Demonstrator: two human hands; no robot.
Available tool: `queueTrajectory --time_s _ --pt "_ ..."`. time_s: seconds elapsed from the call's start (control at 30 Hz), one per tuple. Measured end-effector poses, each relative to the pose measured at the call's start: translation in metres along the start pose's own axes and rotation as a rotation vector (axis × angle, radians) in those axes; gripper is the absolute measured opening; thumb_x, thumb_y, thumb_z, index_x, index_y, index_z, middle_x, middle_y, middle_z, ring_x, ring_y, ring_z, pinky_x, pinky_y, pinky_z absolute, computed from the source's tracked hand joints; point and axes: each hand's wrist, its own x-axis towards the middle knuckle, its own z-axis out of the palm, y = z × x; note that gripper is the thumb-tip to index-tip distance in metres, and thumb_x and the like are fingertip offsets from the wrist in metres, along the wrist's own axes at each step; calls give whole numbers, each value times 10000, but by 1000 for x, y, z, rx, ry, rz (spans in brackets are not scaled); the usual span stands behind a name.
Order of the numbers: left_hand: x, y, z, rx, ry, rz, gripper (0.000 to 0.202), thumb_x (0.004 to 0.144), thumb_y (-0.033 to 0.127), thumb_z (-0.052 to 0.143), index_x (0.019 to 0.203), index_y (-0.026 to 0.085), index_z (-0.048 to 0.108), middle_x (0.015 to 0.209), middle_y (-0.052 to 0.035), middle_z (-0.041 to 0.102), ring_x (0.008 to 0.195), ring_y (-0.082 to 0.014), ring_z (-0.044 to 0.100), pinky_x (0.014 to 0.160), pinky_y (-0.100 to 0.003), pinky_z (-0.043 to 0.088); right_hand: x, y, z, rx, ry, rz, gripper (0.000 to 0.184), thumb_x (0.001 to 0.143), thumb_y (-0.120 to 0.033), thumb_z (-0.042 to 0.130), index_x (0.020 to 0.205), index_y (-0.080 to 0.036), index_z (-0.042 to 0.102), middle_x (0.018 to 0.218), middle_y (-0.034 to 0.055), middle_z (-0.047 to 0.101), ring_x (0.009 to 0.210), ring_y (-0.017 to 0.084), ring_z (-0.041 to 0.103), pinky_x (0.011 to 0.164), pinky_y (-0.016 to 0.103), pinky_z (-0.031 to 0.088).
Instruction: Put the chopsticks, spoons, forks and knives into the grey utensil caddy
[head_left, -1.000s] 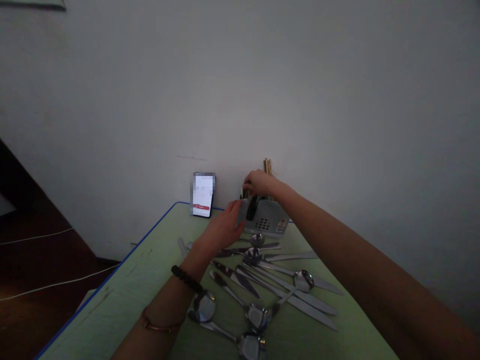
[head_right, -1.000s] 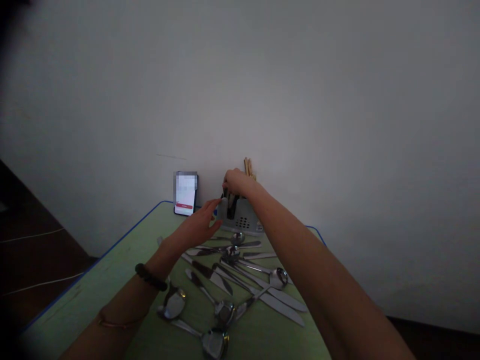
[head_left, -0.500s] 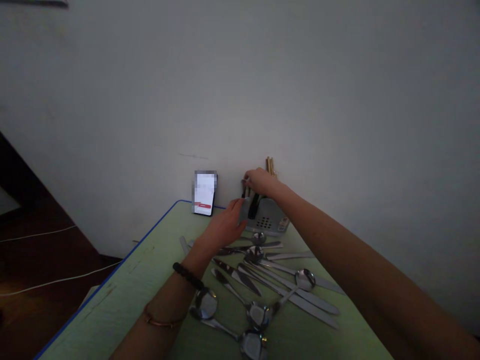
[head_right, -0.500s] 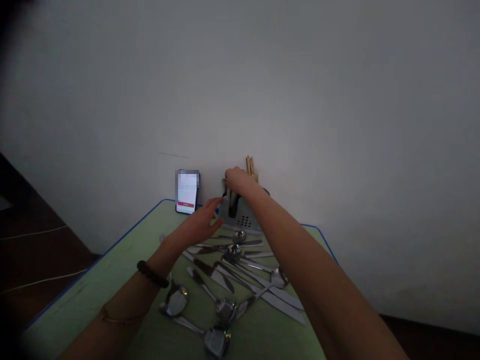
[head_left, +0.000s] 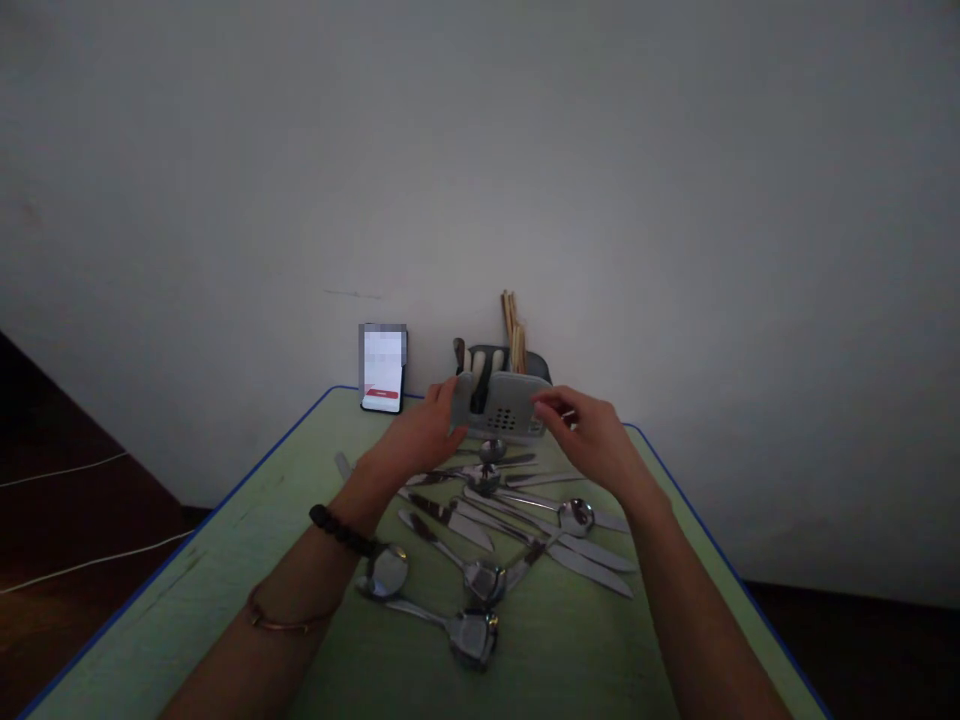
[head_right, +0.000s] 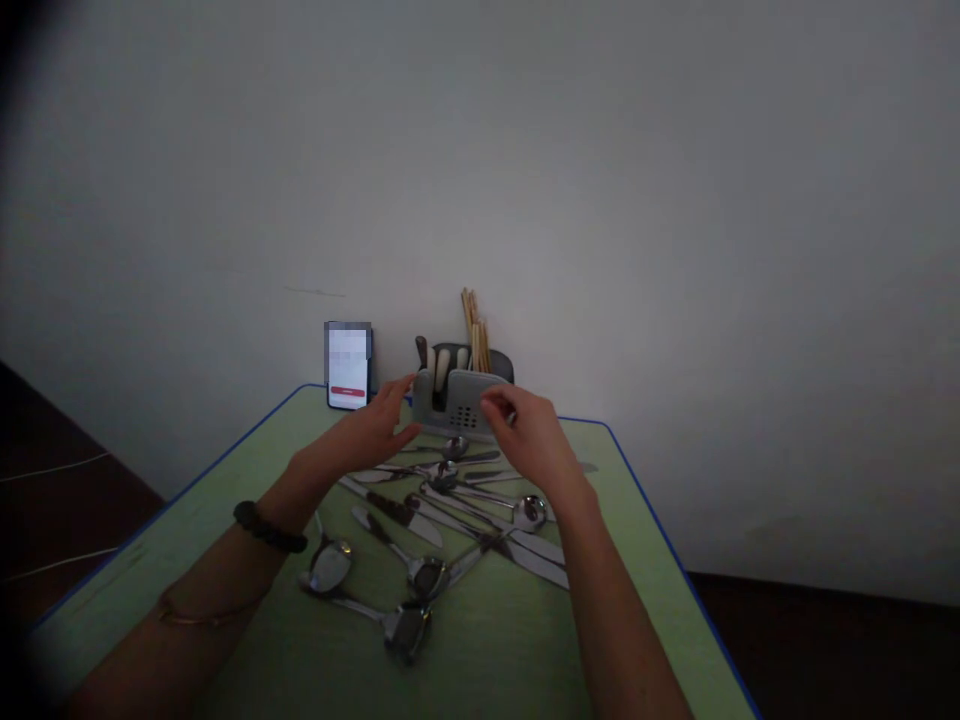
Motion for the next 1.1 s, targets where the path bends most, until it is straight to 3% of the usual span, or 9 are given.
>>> queueTrajectory --time_s 0.13,0.27,0.33,0.5,0.6,0.7,0.83,0.93,1.1 --pt "-10 9 -5 61 -218 47 648 841 348 508 1402 133 263 1375 -202 437 1152 -307 534 898 -385 436 -20 21 -8 22 -372 5 212 849 -313 514 908 -172 661 822 46 692 731 163 628 671 278 477" --pt "-15 12 -12 78 -460 149 412 833 392 521 1203 210 538 1154 -103 644 993 -253 618 807 -324 457 -25 8 -6 -14 -482 31 251 848 -317 520 1015 -180 648 873 62 692 767 174 629 687 282 471" --pt "-14 13 -17 95 -490 138 366 834 394 520 1145 210 578 1043 -80 685 870 -217 641 717 -286 457 -29 -8 0 -59 -600 26 257 832 -320 542 1015 -176 650 888 71 689 768 183 625 673 279 461" --pt "-15 5 -24 202 -531 70 247 803 319 561 963 154 652 924 -77 695 784 -183 619 629 -244 414 -42 -44 17 -133 -924 22 283 779 -377 605 994 -202 663 942 69 680 800 204 616 631 262 426" --pt "-28 -11 -23 112 -636 53 276 753 341 628 981 185 651 916 -42 686 785 -169 614 626 -224 414 -48 -51 27 -189 -942 40 360 736 -425 649 1018 -201 656 975 82 670 855 231 614 655 275 430" --pt "-46 -28 -22 53 -746 65 522 574 415 772 1037 219 635 1000 -29 654 867 -193 601 664 -223 423 -56 -57 41 -231 -941 -16 480 673 -488 689 1026 -165 647 1041 117 649 917 267 607 713 309 449" --pt "-61 -35 -16 108 -808 -3 709 451 289 837 1107 229 576 1010 -19 642 834 -201 600 628 -225 414 -66 -66 59 -309 -952 -74 647 600 -462 754 1115 -105 593 1111 171 624 979 305 596 786 355 459" --pt "-61 -32 -8 116 -828 5 607 462 220 829 1024 227 600 912 4 664 770 -191 600 564 -213 379 -67 -66 64 -361 -941 -14 595 610 -420 761 1087 -101 604 1069 167 648 960 308 609 760 349 464" --pt "-46 -30 2 41 -749 108 251 598 237 766 820 188 659 842 -12 687 746 -179 603 567 -221 373 -54 -48 56 -424 -928 78 465 624 -408 751 977 -124 644 982 141 674 895 300 623 656 316 437"
